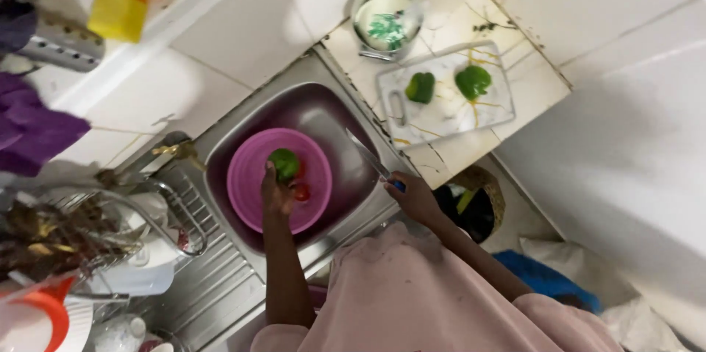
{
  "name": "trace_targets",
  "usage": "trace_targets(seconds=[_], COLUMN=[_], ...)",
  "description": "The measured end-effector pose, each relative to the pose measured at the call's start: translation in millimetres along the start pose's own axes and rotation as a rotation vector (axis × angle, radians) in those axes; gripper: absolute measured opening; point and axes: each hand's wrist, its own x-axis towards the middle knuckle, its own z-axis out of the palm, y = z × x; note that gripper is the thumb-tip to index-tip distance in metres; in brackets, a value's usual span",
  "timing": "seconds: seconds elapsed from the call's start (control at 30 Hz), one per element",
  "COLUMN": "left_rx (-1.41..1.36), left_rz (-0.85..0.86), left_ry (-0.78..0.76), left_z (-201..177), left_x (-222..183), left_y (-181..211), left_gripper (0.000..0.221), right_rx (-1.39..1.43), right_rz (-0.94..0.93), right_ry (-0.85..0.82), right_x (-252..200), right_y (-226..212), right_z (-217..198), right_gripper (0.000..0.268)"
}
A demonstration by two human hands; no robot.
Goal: Washing, deseeding, and slicing green bell peppers at a kitchen sink.
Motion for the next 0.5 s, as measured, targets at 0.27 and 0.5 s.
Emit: trace_targets(seconds=[0.27, 0.5], left_rx=[0.025, 0.072], left_rz=[0.059, 0.017], left_ry=[-0.06, -0.086], left_z=[-43.4, -32.2], left_x=[23.5, 19.1], left_y=[-32.7, -25.4], left_gripper=[0.048, 0.027], right_rx=[0.078, 0.137], right_rz=[0.11, 0.139], right_ry=[0.109, 0.099], right_x=[-10.4, -11.3], right_y=[18.4, 30.9], right_z=[-32.4, -39.4], right_gripper=[0.034, 0.034])
